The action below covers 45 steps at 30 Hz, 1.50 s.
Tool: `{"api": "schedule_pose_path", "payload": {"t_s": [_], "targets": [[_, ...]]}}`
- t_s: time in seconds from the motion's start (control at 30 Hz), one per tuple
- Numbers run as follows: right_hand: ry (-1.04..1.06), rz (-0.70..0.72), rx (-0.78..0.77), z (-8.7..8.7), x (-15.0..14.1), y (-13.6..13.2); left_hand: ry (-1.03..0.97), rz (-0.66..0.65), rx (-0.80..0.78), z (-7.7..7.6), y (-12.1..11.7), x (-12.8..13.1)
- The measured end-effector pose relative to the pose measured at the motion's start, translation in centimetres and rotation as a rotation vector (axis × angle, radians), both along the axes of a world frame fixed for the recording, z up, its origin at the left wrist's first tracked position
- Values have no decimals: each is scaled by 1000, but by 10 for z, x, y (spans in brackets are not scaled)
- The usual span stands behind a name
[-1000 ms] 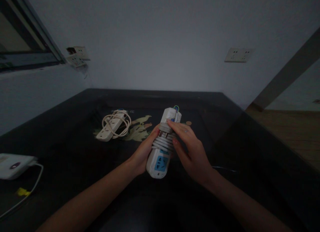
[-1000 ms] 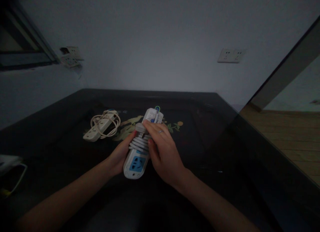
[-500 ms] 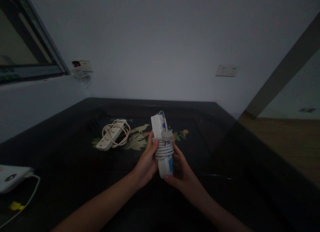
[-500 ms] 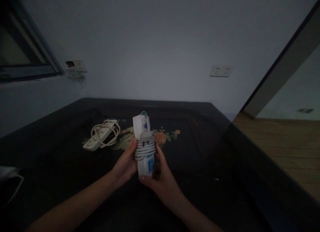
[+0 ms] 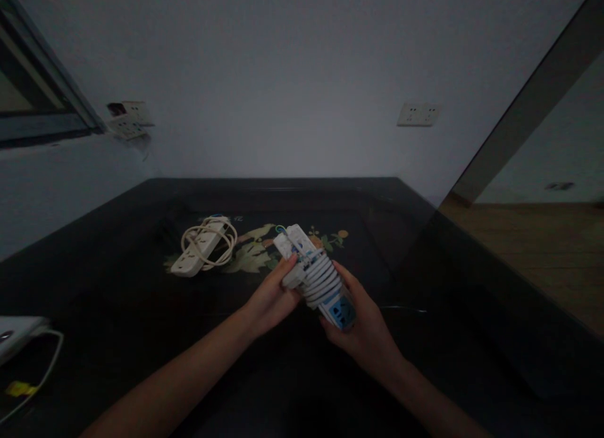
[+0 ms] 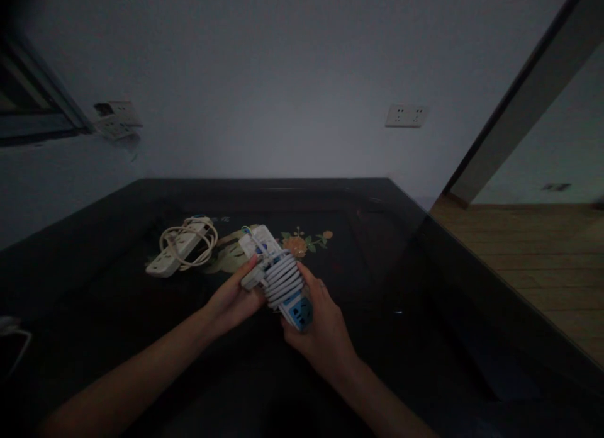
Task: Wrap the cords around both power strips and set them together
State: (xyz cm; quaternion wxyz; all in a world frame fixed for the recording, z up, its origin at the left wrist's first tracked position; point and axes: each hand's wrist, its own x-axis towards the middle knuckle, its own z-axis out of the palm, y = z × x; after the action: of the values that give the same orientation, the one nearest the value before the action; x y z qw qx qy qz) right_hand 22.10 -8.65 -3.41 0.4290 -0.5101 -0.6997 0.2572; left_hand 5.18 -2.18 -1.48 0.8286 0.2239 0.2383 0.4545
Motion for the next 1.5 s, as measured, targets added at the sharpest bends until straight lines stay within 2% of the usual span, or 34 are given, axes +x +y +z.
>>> {"api": "schedule_pose_path", "payload": {"t_s": [0.13,0.37,0.5,0.67,0.87,1.0,1.07,1.13,1.27,1.37,1.5], "targets": [[-73,4,-8,2,0,-3,-3,-116,-43,-5,-1,-3],[-156,4,102,-5,5,-7,-9,-219,43,-3,-8,-2],[-187,-3,154,-10,11,-9,-1,-171,96,1,-17,3],[-159,9,83,-11,8,-7,57,-67,33,-1,-17,9],[-209,-53,-37,-10,5,-5,79,-48,18,-3,-16,11],[-224,-28,-19,-4,11,-5,97,-51,42,-5,-15,12],[-222,-42,17,1,20,-1,133,-43,127,-10,-13,9],[-221,-95,53,5,34,7,227,30,233,-17,-11,1],[-235,-301,128,8,79,36,541,202,327,-34,-17,-25],[-197,-446,111,0,115,60,706,234,387,-43,-26,-40],[-181,-578,-37,-23,145,75,827,143,502,-45,-30,-44]]}}
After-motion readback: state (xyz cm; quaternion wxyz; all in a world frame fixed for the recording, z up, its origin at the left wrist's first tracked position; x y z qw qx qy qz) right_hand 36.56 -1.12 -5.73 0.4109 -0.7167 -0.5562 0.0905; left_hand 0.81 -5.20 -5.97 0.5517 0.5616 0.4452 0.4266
